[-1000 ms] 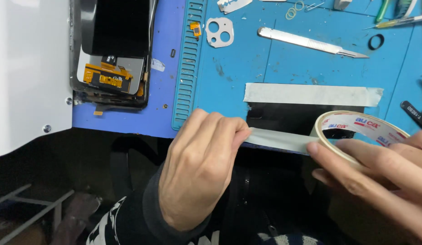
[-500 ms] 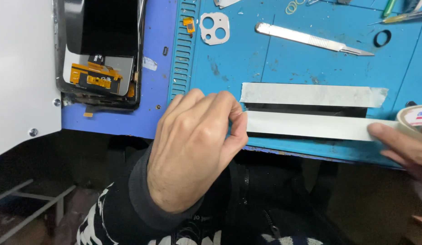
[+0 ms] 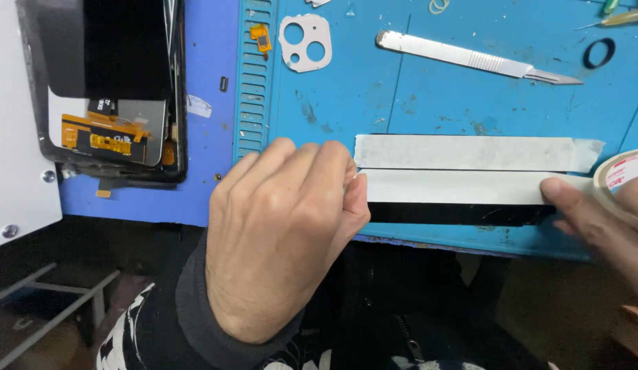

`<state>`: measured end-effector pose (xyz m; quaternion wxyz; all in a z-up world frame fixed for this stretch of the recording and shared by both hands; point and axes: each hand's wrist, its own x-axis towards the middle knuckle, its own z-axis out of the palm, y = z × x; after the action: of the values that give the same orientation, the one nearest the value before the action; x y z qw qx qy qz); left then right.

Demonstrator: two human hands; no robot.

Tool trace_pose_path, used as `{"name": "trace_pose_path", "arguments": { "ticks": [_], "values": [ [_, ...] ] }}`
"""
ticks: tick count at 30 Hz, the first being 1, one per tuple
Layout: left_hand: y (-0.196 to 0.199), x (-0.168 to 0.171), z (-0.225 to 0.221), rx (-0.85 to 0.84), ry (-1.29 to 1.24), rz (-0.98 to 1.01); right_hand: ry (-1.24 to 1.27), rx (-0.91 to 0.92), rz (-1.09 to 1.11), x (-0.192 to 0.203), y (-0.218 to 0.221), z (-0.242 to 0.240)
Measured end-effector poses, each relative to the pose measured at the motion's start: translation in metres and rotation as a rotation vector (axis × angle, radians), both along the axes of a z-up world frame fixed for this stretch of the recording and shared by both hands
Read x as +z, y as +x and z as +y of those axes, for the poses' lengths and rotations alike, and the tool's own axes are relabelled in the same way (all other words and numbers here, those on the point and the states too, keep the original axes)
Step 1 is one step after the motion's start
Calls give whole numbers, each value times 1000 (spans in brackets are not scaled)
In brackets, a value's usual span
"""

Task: The person holds a cracked phone display assembly and uses tweezers to pry at its edge, then turns the panel over to view its back. They lay the panel on the work mat, apply strips of tape over its surface, and cut the tape with scissors.

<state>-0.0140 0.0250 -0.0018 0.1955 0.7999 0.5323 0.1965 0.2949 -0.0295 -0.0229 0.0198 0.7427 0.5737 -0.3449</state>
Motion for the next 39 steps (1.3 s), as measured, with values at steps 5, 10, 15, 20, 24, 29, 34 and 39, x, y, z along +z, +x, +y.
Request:
{"name": "trace_pose_path", "arguments": {
  "ticks": [5, 10, 15, 20, 24, 29, 34, 39],
  "values": [
    [0, -1, 1, 0, -4, 20, 110, 168, 22, 0, 18, -17],
    [0, -1, 0, -6, -7, 37, 164, 332, 89, -11, 34, -23],
    [1, 0, 0, -15, -4, 69, 85, -21, -13, 5, -3, -20],
    [1, 1, 0, -7, -12, 87, 272, 285, -48, 9, 2, -17],
    [2, 1, 0, -12, -15, 93, 300, 423, -69, 10, 7, -17],
    [2, 0, -1, -14, 5, 105, 249, 443, -62, 5, 15, -20],
    [2, 0, -1, -11, 12, 101, 248, 496, -90, 15, 6, -9],
    [2, 0, -1, -11, 25, 103, 110, 288, -39, 3, 14, -10]
  ]
}}
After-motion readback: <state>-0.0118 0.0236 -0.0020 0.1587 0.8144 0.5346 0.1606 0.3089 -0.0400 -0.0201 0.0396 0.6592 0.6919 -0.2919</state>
